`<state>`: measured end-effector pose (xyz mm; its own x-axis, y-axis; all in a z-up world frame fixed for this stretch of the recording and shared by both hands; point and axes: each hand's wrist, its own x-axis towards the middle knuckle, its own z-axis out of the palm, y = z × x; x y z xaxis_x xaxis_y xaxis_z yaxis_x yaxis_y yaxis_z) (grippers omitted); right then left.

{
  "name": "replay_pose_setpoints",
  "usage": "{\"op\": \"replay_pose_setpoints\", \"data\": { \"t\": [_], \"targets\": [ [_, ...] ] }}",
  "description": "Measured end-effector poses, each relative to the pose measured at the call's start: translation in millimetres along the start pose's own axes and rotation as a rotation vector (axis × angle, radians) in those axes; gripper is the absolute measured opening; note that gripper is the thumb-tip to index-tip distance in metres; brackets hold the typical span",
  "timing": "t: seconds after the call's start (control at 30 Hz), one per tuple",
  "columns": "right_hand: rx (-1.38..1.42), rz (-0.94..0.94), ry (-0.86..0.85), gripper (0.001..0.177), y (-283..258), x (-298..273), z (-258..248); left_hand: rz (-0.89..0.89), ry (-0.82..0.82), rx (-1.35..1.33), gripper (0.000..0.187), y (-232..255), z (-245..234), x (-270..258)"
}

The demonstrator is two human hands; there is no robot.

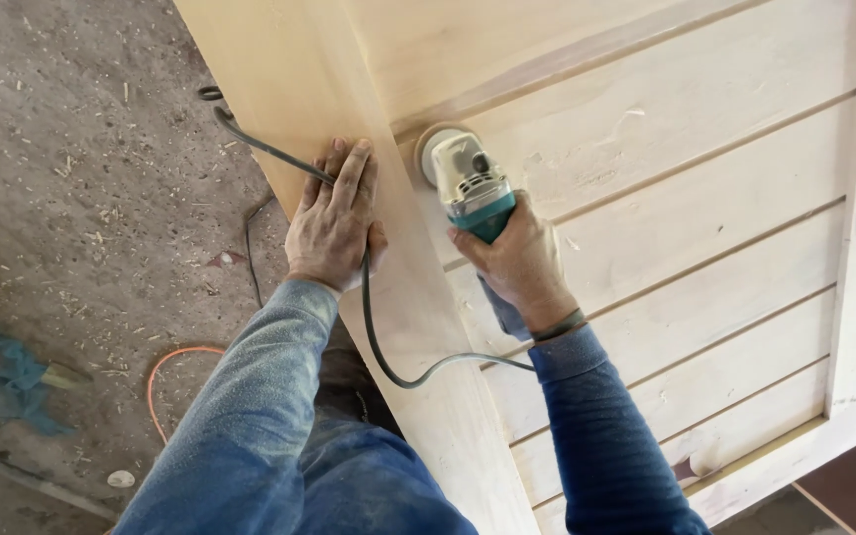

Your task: Sanding a wooden door using an angle grinder with a sanding disc.

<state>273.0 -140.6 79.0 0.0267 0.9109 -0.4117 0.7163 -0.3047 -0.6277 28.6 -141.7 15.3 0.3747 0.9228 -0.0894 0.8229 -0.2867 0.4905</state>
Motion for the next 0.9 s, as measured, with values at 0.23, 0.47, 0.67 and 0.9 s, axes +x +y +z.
{"op": "replay_pose_setpoints", "data": {
  "t": [0.23,0.47,0.67,0.9],
  "targets": [
    [-0.098,-0.050,0.023,0.063,-9.5,38.6,-12.4,0.006,0.001,-0.002,0.082,-0.1,-1.0,-1.3],
    [-0.039,-0.139,-0.054,0.065,-16.9,79.5,-4.9,-0.024,-0.022,0.025,0.081,1.7,0.4,-0.6],
    [-0.059,-0.179,-0.126,0.067,-19.7,71.8,-2.0,-0.028,-0.042,0.025,0.082,-0.9,1.2,-0.4],
    [-0.137,-0.080,-0.125,0.059,-19.2,48.9,-21.7,-0.018,-0.065,0.031,0.083,-0.2,-2.0,2.5]
  ]
}}
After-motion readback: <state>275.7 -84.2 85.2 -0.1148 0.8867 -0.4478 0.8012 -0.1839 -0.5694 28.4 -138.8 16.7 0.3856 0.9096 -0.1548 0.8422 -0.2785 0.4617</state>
